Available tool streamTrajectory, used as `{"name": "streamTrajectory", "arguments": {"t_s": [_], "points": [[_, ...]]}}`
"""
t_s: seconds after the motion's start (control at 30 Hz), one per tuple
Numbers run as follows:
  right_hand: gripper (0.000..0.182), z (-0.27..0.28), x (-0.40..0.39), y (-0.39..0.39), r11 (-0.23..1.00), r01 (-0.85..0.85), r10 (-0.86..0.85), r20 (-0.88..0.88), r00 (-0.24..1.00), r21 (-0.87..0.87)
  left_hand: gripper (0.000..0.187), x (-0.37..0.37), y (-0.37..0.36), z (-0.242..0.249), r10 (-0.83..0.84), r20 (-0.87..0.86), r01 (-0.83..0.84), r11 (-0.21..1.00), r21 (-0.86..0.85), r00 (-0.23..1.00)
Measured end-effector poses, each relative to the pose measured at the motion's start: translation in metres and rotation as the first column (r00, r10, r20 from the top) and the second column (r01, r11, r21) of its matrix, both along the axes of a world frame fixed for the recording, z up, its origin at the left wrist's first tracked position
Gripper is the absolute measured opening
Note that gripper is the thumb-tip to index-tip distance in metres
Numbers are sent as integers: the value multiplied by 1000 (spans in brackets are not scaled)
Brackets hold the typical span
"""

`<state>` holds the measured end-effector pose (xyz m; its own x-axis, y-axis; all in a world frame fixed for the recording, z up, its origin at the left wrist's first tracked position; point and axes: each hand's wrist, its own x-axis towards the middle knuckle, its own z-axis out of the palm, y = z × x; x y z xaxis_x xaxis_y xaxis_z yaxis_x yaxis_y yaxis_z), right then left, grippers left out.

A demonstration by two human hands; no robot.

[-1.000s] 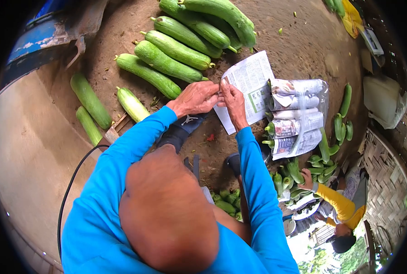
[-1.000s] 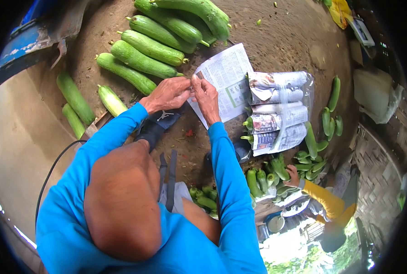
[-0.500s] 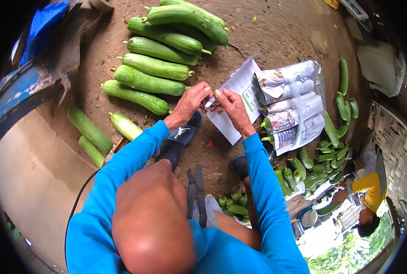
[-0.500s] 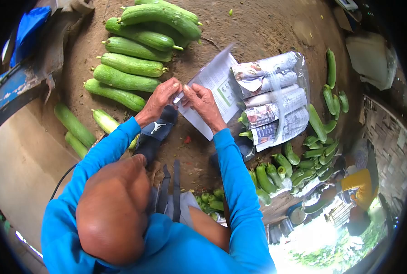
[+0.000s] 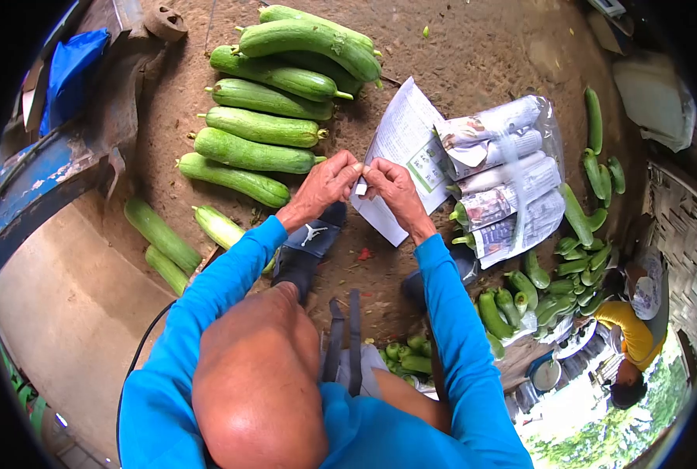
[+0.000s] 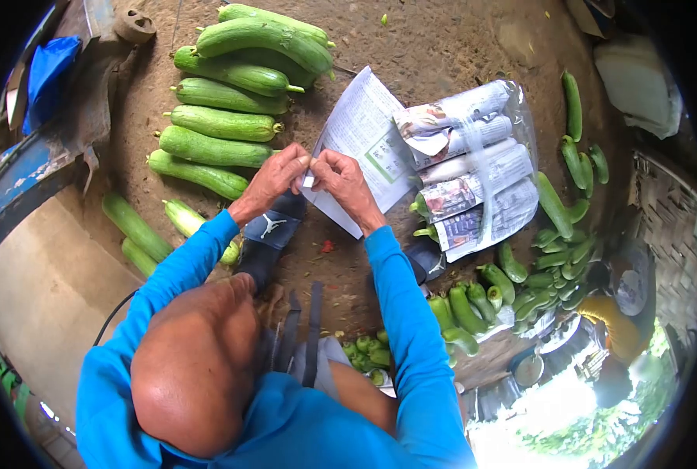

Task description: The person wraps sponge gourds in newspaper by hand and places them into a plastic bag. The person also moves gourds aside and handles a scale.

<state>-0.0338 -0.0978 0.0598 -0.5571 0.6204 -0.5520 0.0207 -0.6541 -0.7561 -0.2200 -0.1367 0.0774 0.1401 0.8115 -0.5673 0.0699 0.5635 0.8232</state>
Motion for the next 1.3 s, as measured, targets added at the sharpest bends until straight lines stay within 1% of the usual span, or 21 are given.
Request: {"name": "streamTrajectory", "arguments": {"t_s": [0.2,0.27,0.37,0.47,0.5,0.53,0.57,0.6,0.63,0.67,0.7,0.77,0.8,0.93,1.0,1.03,1.1,1.13,1.17,1.23,1.3], "points": [[19,14,23,23,961,257,-261,-33,965,-105,32,-14,-4,-17,-7,-99,17,995,97,995],[22,12,26,26,976,197,-197,16,980,-94,35,-14,0,-4,9,-108,1,996,90,994],[30,0,17,19,973,-209,201,80,976,102,44,-6,4,14,-26,-139,49,985,166,990],[28,7,11,18,996,-67,77,203,976,-55,37,-8,-3,-9,-36,-307,96,978,183,951],[10,-3,16,11,943,-116,34,254,967,313,36,-12,-6,-20,-34,-382,95,985,142,923],[14,-9,25,15,378,-433,-8,471,882,818,36,-15,-11,-33,-30,-458,82,992,94,888],[28,-10,30,8,216,-315,-160,351,922,924,34,-16,-21,-57,13,-492,100,974,202,871],[28,-24,48,4,454,-411,-98,503,859,790,36,-18,-29,-53,51,-428,58,969,240,903],[25,-18,52,1,422,-432,-114,520,847,797,37,-19,-36,-50,34,-528,107,966,235,849],[19,-22,58,-9,620,-228,-127,382,915,751,36,-21,-40,-45,-35,-515,145,974,174,856],[15,13,39,-11,204,-347,-172,382,908,915,36,-22,-43,-39,-117,-549,187,980,73,828],[15,-6,55,-9,689,-360,-7,502,865,630,43,-25,-54,-23,-158,-564,180,984,-16,811],[29,40,17,-20,985,11,-90,467,879,170,46,-30,-62,-17,-165,-545,197,980,1,822],[38,41,18,-30,712,-604,269,657,705,357,44,-64,-84,20,-136,-470,211,971,111,872],[34,37,29,-25,740,-578,318,579,751,343,43,-97,-97,43,-64,-406,189,942,276,911],[25,-5,62,-29,959,-105,-88,631,771,262,44,-123,-106,60,-54,-342,155,949,274,938],[25,24,84,-16,907,-154,-146,635,758,392,48,-190,-130,97,-32,-304,97,975,200,952],[24,42,94,-8,877,-168,-178,629,757,450,46,-222,-156,99,193,18,-194,980,54,981],[24,57,100,1,853,-178,-202,625,754,491,45,-263,-197,119,277,178,-316,916,249,944],[24,85,105,15,811,-194,-238,615,752,552,41,-315,-258,149,597,83,-602,795,75,798],[23,99,98,20,785,-234,-228,620,751,573,39,-353,-323,133,879,43,-876,468,118,476]]}}
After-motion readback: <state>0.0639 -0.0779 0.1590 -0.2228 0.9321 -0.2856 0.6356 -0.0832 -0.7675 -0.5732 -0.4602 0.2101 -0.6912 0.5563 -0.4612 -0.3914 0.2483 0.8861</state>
